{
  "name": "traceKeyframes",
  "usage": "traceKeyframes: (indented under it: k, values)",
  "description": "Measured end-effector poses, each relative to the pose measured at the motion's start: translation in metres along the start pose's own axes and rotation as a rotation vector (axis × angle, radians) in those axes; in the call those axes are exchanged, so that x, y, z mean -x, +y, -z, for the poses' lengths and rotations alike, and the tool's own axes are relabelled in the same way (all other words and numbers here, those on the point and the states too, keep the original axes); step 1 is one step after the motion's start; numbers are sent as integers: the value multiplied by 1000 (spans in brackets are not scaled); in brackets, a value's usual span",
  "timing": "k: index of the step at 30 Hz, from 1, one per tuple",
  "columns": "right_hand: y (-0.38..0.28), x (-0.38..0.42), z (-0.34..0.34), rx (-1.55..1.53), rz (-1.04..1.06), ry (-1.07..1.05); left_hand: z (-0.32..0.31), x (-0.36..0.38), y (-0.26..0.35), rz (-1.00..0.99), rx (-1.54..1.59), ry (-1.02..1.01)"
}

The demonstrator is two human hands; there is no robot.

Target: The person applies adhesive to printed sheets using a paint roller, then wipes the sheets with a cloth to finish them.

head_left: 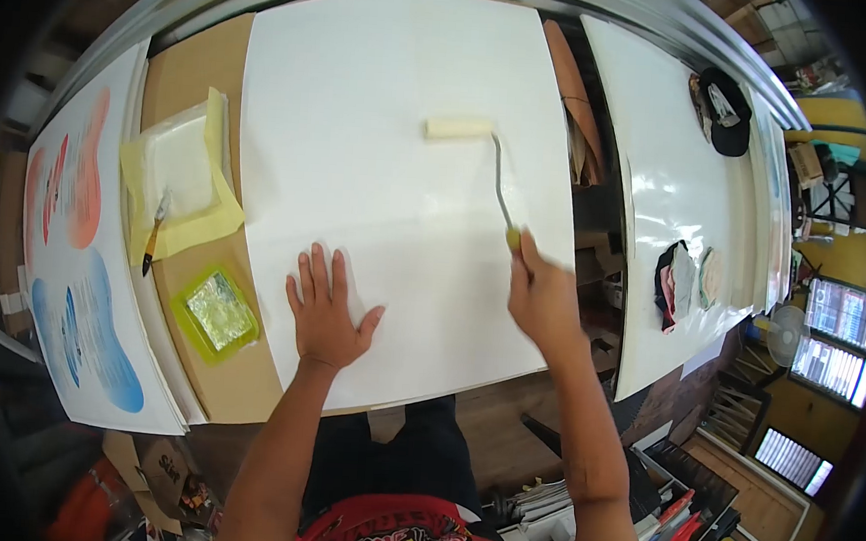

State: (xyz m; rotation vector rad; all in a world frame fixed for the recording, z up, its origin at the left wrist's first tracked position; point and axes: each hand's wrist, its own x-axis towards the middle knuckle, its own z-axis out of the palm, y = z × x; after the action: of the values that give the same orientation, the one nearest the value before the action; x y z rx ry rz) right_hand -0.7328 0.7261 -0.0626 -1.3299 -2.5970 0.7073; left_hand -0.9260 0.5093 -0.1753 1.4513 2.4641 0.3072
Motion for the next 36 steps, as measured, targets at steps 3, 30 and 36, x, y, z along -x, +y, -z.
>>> traceKeyframes:
  k: [3,30,36]
  values:
    - [1,88,11,-6,-181,-108,2,-1,-2,-2,23,-35]
    - [-54,-234,2,202,-6,31,6,-2,-4,9,60,-131]
    - [-20,-94,-3,52,-45,25,11,-4,-3,38,91,-191]
